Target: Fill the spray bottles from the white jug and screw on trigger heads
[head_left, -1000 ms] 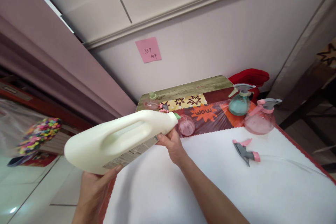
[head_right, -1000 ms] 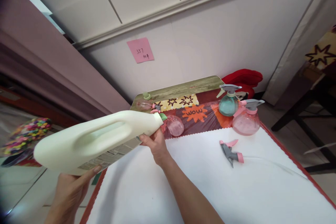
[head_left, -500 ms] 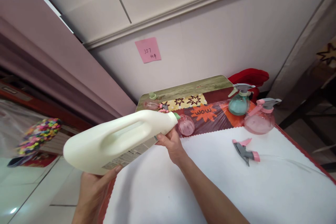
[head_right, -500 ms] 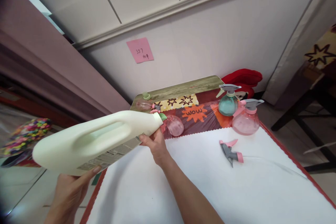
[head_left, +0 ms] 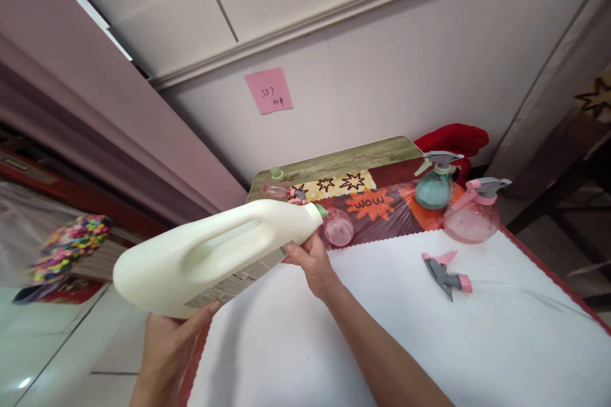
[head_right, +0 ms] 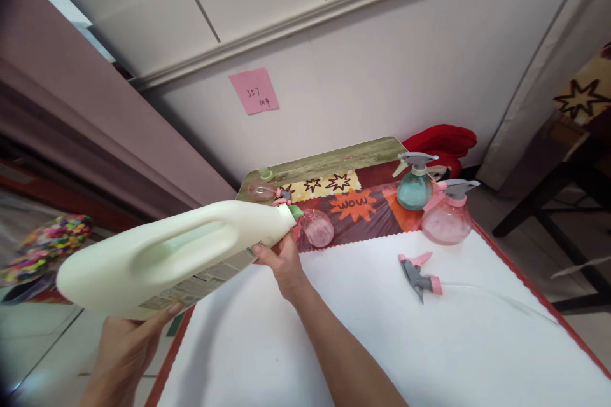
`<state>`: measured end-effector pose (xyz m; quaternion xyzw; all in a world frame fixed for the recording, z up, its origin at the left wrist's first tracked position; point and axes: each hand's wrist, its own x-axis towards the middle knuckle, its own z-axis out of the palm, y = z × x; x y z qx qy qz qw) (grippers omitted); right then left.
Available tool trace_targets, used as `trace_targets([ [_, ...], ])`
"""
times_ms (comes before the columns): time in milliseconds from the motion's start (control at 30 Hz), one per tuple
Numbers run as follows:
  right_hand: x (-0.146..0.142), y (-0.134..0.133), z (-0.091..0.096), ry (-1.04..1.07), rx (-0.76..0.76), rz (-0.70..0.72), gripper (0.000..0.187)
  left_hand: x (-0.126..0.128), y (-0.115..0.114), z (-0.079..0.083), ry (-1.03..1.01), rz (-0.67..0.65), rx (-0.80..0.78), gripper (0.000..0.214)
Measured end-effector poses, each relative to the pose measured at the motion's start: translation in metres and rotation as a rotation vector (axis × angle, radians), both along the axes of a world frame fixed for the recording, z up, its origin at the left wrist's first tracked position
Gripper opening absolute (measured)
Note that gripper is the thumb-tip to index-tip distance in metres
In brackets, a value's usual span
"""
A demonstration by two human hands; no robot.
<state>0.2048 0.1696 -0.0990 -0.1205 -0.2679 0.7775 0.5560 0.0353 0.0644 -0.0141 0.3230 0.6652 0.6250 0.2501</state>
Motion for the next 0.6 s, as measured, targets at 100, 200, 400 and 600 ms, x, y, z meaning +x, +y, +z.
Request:
trace_targets([
  [100, 0.000, 0.000, 0.000, 0.002, 0.001, 0.002, 0.071, -0.008, 0.000, -0.003, 0.014, -0.009, -0.014, 0.074],
  [200, 0.000, -0.001, 0.000, -0.016, -0.007, -0.003, 0.071, -0.009, 0.001, -0.002, 0.006, -0.011, -0.037, 0.074],
  [400, 0.000, -0.001, 0.001, -0.011, -0.015, -0.006, 0.074, -0.016, 0.000, -0.005, 0.015, -0.010, -0.043, 0.072],
  [600, 0.000, -0.001, 0.002, 0.002, 0.005, -0.002, 0.072, -0.030, -0.002, -0.013, 0.024, -0.054, -0.032, 0.062],
])
